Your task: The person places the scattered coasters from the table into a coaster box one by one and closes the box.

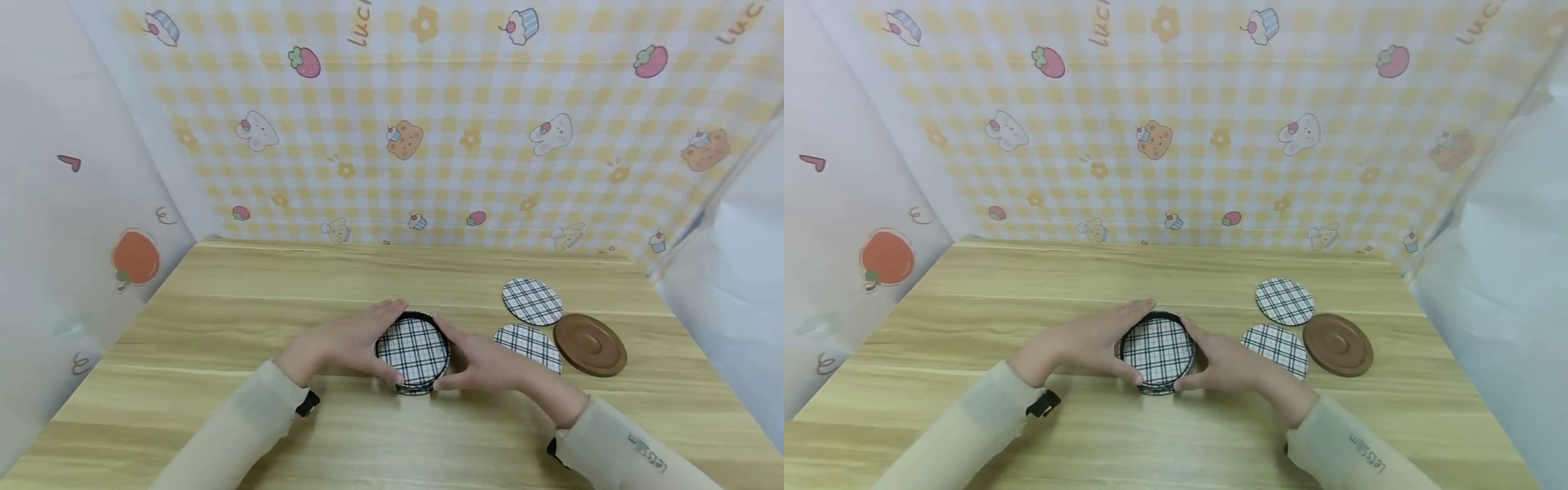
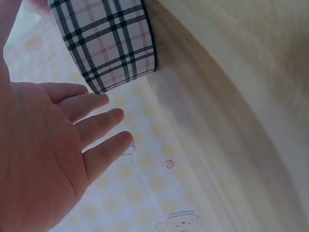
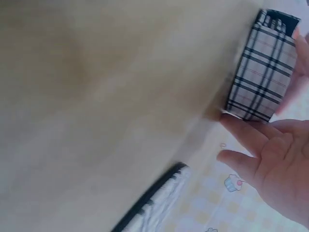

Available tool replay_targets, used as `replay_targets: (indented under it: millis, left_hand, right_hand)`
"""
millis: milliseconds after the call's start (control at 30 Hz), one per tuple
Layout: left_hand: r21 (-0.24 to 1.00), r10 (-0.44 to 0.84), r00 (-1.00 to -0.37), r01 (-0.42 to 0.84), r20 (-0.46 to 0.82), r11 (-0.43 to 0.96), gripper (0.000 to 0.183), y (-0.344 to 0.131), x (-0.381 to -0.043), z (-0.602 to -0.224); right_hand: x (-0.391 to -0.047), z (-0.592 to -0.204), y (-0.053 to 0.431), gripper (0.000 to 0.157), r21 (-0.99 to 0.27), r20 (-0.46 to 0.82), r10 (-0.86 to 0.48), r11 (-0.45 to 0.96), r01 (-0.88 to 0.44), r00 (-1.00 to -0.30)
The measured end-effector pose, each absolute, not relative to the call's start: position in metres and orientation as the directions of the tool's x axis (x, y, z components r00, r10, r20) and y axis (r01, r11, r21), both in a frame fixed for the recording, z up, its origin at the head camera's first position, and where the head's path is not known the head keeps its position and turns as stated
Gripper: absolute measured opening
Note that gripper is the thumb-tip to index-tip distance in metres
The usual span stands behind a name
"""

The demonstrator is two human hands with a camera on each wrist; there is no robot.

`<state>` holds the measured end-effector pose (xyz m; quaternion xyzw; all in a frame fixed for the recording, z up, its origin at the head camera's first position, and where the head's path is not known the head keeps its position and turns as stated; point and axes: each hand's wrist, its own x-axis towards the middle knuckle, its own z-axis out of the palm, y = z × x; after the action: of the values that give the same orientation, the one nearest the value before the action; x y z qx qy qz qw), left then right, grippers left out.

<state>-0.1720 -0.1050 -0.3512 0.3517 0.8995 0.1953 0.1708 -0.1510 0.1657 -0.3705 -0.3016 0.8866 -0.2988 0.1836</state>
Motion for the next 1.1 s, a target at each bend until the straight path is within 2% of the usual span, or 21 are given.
replay_targets:
  millis: [167,367,667,833,1100]
  left_hand:
    - [0.522,0.682,-0.709,0.518,-0.181,0.677,0.128,-0.105,-0.171,-0.356]
    - [0.514,0.655,-0.732,0.496,-0.186,0.700,0.132,-0.106,-0.167,-0.356]
    - [0.489,0.649,-0.735,0.501,-0.194,0.714,0.132,-0.106,-0.165,-0.360]
    - [0.499,0.640,-0.743,0.486,-0.197,0.718,0.133,-0.106,-0.166,-0.364]
    - [0.535,0.637,-0.745,0.462,-0.200,0.708,0.132,-0.104,-0.165,-0.366]
  right_hand:
    - [-0.151,-0.367,0.167,0.108,-0.646,-0.139,-0.654,0.629,-0.432,-0.743]
    - [-0.146,-0.367,0.180,0.103,-0.656,-0.122,-0.627,0.633,-0.412,-0.769]
    - [-0.122,-0.364,0.222,0.092,-0.505,-0.030,-0.573,0.715,-0.482,-0.819]
    - [-0.119,-0.366,0.246,0.093,-0.466,0.033,-0.539,0.737,-0.490,-0.842]
    - [-0.125,-0.372,0.275,0.102,-0.519,-0.035,-0.477,0.760,-0.392,-0.878]
